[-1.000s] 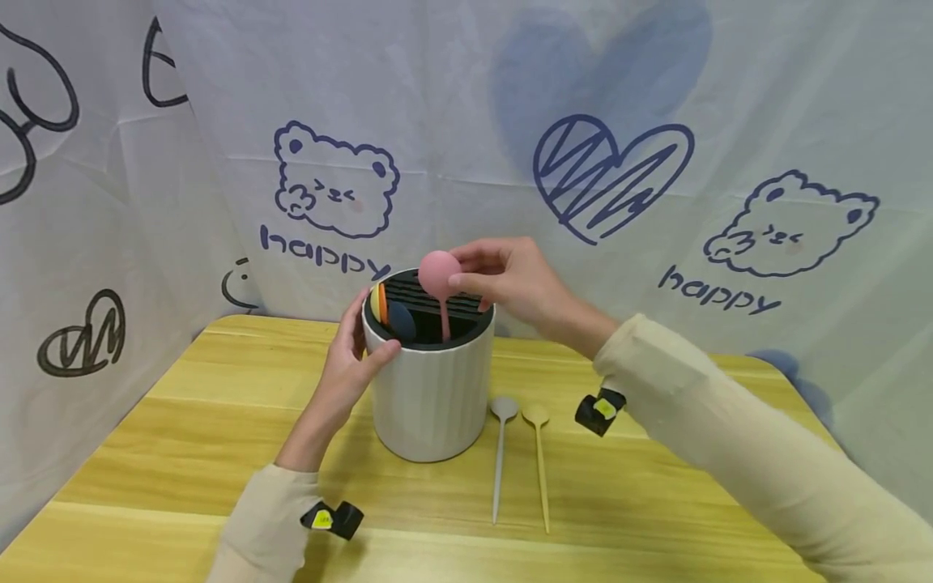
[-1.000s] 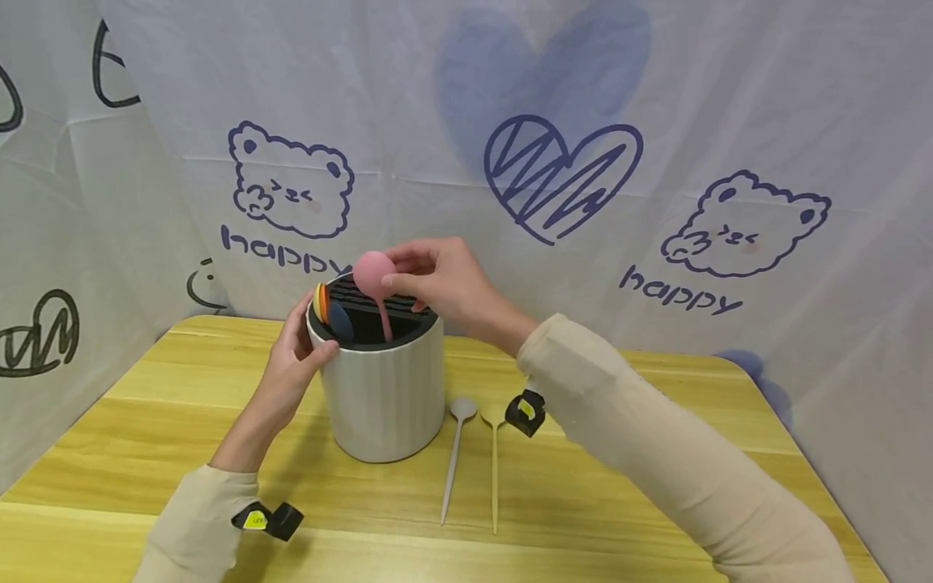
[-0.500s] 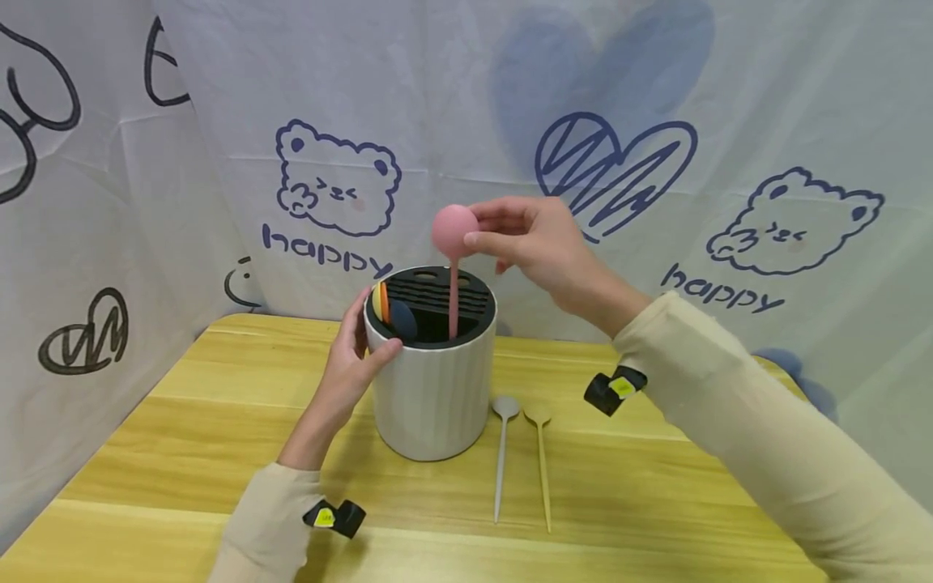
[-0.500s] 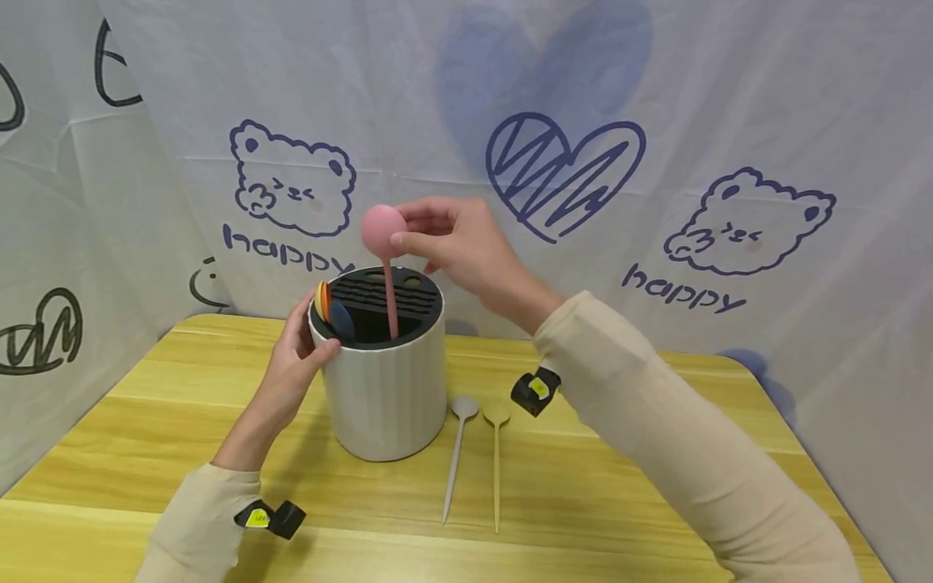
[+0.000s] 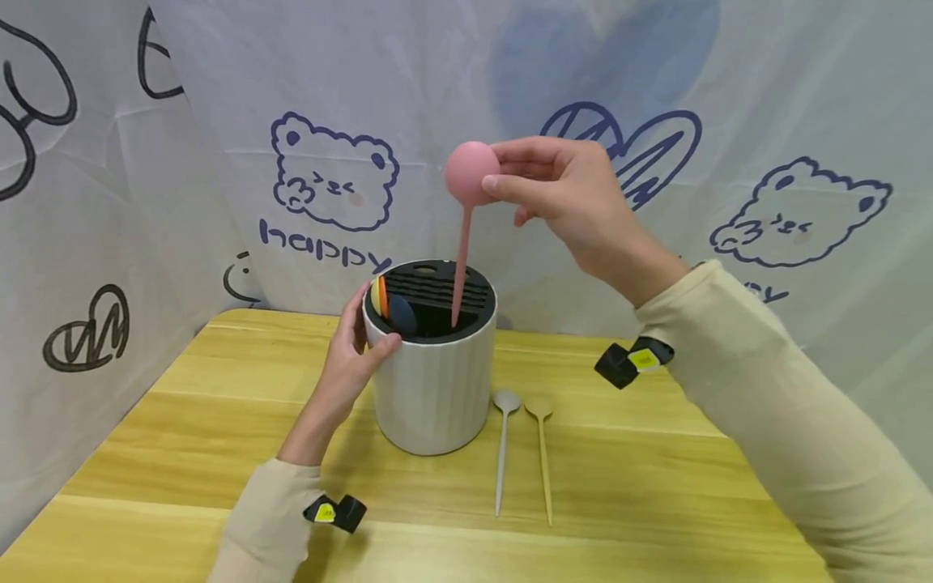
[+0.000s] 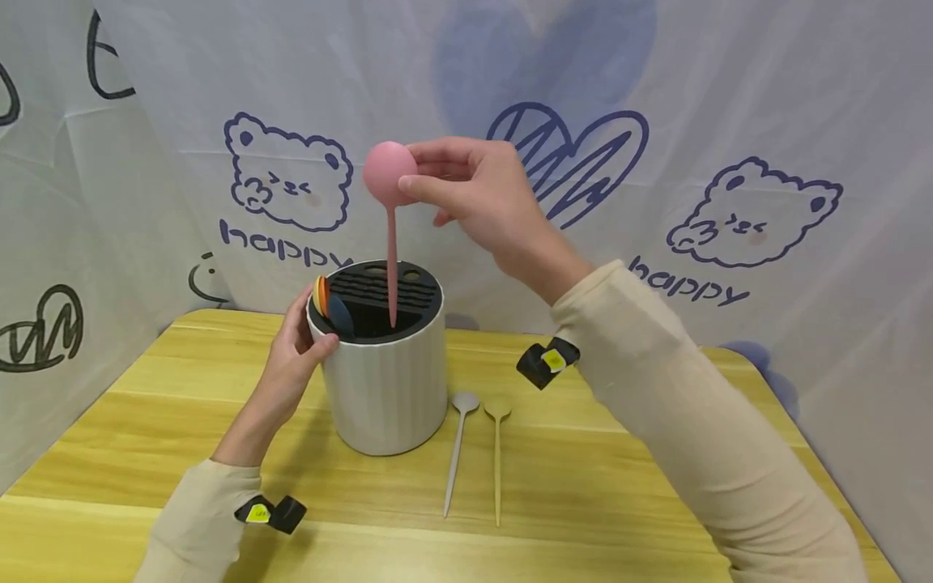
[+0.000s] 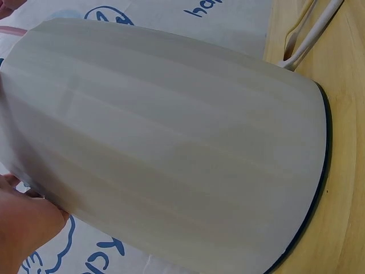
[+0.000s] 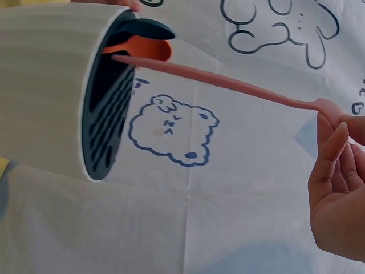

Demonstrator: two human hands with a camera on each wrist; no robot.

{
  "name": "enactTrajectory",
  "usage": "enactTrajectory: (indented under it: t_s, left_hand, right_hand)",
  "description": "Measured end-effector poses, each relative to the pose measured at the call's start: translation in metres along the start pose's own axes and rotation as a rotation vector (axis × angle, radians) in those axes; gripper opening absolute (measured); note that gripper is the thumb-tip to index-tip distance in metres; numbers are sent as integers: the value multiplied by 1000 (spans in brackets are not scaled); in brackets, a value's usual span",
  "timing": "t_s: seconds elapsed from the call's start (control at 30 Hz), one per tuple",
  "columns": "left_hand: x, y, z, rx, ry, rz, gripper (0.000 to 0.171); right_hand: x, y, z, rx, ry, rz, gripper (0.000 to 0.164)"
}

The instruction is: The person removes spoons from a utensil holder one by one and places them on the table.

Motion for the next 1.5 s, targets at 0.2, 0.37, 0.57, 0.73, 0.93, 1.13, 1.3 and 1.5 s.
enactTrajectory:
  t_s: [0.2,0.37,0.57,0.73,0.93,1.13,1.3,1.5]
  left_hand:
    - [1,-1,1,13,2,12,82]
    - [0,-1,1,16,-1,21,81]
    - [0,0,0,7,-3,12,81]
    - [-1,0,0,5,-7,10,82]
    - [-1,0,-1,7,-9,22,80]
    - [-1,-1,-1,10,-10,19,80]
    - [0,-1,-1,10,-8,25,80]
    - [-1,-2,-1,20,-8,23,80]
  right_hand:
    - [8,-5,0,0,22,30,30]
    - [9,-3,-3,-30,19,68,30]
    - [8,8,-6,-89,12,84,33]
    - [9,19,-11,-118,-2,49,38]
    - [10,36,-17,-163,-31,71,39]
    - [10,54,-26,-218,-70,33,43]
    - [10,70,-31,-262,-80,20,49]
    - [12,84,-36,-297,-71,3,52]
Point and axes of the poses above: each hand's wrist, its own z-axis towards the middle knuckle, its own x-axis out of the back of the hand, y = z × x, the point moved 10 cm from there along z, towards the middle knuckle, and after that the axes turned 7 degrees about -y, right-handed, at the moved point
